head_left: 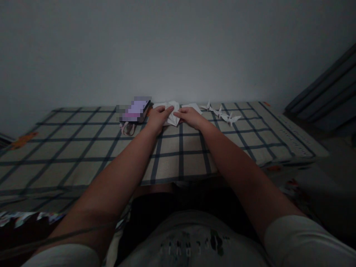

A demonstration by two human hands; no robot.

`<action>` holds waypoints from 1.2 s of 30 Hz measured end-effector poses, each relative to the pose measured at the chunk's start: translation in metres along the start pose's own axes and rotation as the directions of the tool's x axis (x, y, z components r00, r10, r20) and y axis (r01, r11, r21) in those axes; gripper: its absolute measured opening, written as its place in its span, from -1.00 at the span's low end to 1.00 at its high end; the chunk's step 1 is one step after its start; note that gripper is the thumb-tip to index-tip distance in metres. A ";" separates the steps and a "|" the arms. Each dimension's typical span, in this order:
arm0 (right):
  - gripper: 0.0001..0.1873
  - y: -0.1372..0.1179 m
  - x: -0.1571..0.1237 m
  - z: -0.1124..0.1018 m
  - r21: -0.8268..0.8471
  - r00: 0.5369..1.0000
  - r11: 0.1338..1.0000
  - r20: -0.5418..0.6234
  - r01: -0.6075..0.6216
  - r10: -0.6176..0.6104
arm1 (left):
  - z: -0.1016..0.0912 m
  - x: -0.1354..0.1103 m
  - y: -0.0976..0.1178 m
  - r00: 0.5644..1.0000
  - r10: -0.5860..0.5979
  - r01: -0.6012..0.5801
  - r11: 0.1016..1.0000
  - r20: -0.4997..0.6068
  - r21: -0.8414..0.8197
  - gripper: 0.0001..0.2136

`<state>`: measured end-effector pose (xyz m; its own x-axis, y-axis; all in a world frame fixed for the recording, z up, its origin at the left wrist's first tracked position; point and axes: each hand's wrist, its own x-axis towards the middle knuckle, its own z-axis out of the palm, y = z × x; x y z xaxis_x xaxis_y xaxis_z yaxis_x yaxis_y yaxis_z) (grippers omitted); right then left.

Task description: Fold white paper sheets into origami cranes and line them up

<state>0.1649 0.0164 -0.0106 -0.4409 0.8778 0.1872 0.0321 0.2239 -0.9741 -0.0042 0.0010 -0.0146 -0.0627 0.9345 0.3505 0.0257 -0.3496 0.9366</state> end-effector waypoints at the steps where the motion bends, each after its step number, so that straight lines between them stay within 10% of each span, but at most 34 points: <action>1: -0.74 0.000 0.000 0.000 -0.016 1.000 1.000 -0.014 0.010 -0.010 | 0.001 0.000 0.000 1.000 0.002 -0.002 1.000 -0.019 -0.011 -0.65; 13: -0.83 -0.002 0.001 0.007 0.115 1.000 0.993 -0.023 0.001 0.002 | -0.003 0.001 0.008 0.944 0.154 -0.096 0.974 -0.291 0.204 -0.61; 26: -0.64 -0.005 -0.008 0.011 0.056 0.995 0.994 0.044 -0.090 0.087 | -0.003 -0.005 0.016 0.885 0.386 -0.262 0.874 -0.259 0.409 -0.57; 36: -0.72 -0.009 -0.008 0.011 0.004 0.995 0.995 -0.001 -0.095 0.095 | 0.001 -0.006 0.018 0.924 0.202 -0.157 0.975 -0.324 0.160 -0.56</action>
<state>0.1582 0.0027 -0.0050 -0.4349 0.8955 0.0941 0.0698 0.1377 -0.9880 -0.0027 -0.0107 -0.0003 -0.3765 0.7710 0.5136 0.1947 -0.4761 0.8575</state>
